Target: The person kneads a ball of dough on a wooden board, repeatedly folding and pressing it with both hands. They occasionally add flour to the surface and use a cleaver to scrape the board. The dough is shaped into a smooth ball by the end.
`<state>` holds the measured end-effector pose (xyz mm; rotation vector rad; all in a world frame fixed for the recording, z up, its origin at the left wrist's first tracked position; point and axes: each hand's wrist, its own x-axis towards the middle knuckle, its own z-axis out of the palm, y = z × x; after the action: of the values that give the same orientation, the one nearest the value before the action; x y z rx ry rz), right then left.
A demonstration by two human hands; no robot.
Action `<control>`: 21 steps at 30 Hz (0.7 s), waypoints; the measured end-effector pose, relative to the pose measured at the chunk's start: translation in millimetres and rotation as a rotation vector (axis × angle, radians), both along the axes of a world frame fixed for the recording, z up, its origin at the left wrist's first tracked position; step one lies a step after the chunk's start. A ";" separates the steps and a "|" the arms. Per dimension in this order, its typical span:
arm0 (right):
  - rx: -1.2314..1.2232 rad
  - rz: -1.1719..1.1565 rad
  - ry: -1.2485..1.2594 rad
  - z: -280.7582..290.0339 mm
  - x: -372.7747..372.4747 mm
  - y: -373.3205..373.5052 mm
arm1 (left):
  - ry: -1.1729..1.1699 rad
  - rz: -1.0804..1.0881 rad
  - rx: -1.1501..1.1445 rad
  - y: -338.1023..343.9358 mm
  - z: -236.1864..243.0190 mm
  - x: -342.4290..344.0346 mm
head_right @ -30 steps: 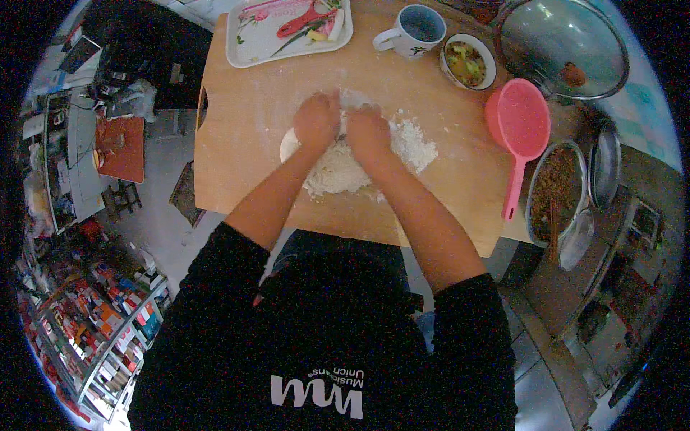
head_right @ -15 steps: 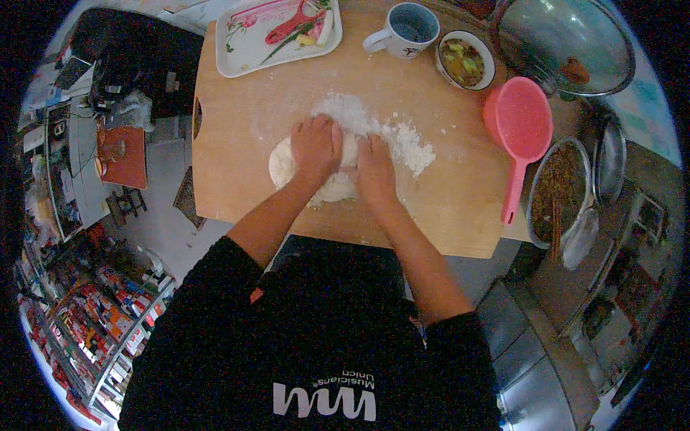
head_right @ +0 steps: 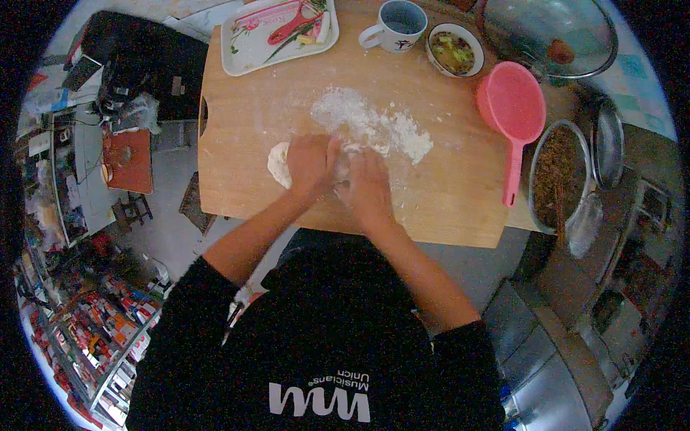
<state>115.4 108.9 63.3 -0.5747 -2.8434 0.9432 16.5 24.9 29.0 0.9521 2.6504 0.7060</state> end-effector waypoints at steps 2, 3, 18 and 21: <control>-0.083 -0.112 -0.015 -35.0 8.0 7.1 | 0.247 -0.042 0.178 -0.9 -20.4 8.4; -0.216 -0.159 -0.009 -72.5 9.8 13.6 | 0.300 -0.071 0.199 5.9 -24.6 5.8; -0.269 0.277 -0.426 -31.5 -80.7 91.8 | -0.528 -0.019 -0.209 42.8 -14.8 -93.0; -0.056 0.367 -0.408 9.4 -102.7 72.7 | -0.623 0.100 0.040 17.4 -26.1 -97.7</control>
<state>12.7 181.6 72.7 -0.2763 -3.3797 1.0655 -81.2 42.3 2.9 0.4952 2.1435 0.9042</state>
